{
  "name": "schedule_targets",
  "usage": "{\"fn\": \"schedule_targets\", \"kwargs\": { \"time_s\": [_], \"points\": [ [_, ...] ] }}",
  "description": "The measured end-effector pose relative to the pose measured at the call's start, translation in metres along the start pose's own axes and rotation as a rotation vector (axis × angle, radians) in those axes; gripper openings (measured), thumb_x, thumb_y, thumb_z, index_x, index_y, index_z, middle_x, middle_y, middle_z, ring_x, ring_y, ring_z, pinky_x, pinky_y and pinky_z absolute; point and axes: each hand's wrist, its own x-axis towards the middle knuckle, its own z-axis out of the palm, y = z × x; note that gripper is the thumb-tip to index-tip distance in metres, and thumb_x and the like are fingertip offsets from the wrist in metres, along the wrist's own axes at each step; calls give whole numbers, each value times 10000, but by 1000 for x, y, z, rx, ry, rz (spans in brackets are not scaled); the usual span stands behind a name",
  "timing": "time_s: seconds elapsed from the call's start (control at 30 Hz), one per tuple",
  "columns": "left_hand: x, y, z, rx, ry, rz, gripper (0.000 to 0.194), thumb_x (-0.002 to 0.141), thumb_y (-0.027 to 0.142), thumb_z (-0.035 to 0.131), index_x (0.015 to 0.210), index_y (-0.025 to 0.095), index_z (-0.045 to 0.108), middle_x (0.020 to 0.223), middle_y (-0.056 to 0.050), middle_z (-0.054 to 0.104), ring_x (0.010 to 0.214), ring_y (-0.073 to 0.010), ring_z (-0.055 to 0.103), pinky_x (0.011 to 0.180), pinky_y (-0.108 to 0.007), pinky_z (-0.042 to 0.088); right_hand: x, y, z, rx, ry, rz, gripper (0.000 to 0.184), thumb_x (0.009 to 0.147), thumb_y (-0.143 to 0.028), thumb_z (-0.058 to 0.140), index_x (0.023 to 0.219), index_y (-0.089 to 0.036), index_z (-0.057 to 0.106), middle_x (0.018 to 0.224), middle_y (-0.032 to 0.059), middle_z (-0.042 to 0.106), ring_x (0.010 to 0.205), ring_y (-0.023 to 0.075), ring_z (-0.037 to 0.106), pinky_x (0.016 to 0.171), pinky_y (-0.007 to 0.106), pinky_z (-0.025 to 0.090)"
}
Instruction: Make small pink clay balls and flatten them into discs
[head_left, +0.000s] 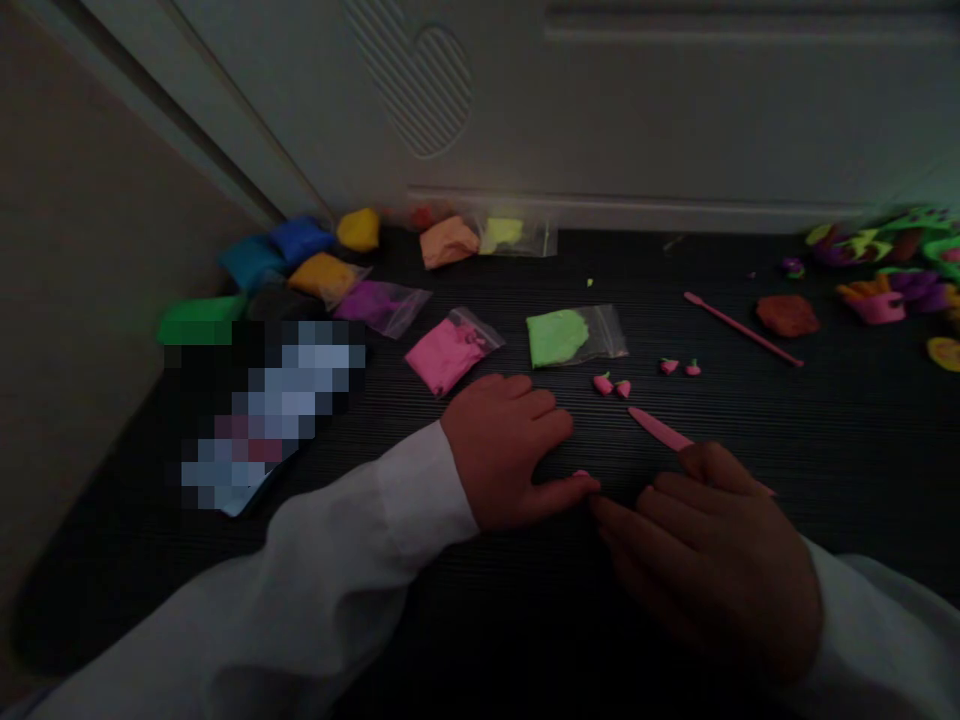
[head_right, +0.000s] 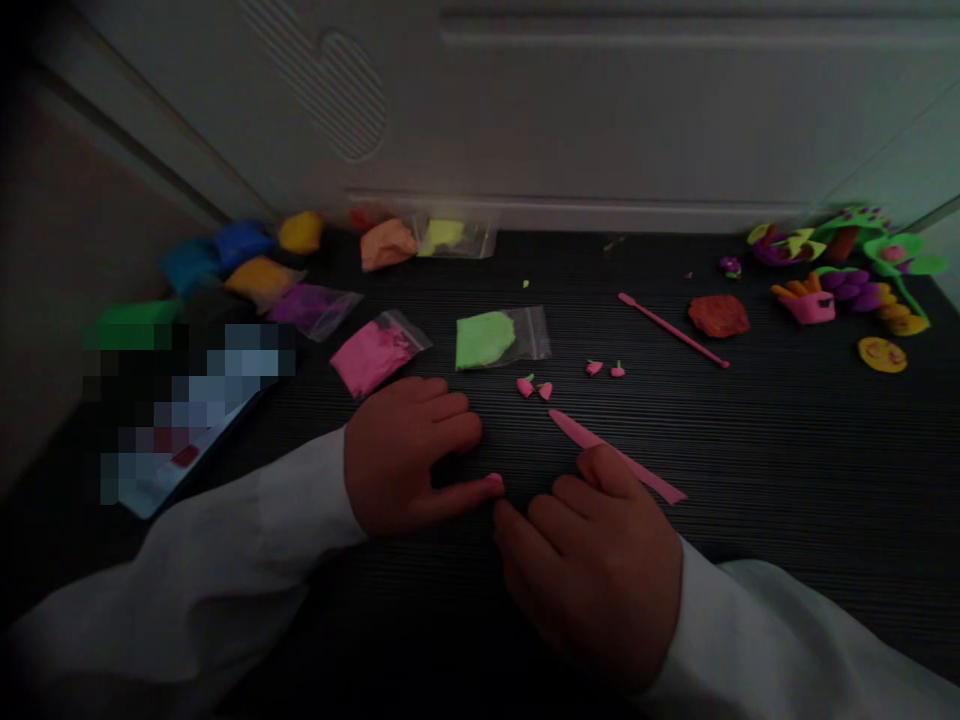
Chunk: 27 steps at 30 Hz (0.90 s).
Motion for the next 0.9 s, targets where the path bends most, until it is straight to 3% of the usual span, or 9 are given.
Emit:
{"fn": "schedule_targets", "kwargs": {
  "time_s": [0.67, 0.9],
  "points": [
    [0, 0, -1, -7, -25, -16, 409, 756, 531, 332, 660, 172, 503, 689, -51, 512, 630, -185, 419, 559, -336, 283, 0, 1, 0, 11, 12, -3, 187, 776, -222, 459, 907, -171, 582, 557, -23, 516, 533, 124, 411, 612, 354, 273],
    [0, -4, 2, -24, -1, 8, 325, 811, 386, 309, 678, 171, 513, 673, -38, 511, 609, -165, 414, 553, -318, 289, -1, 1, -1, -12, -3, 10, 255, 778, -238, 443, 987, -156, 564, 587, -19, 529, 551, 132, 423, 642, 373, 282]
  ]
}}
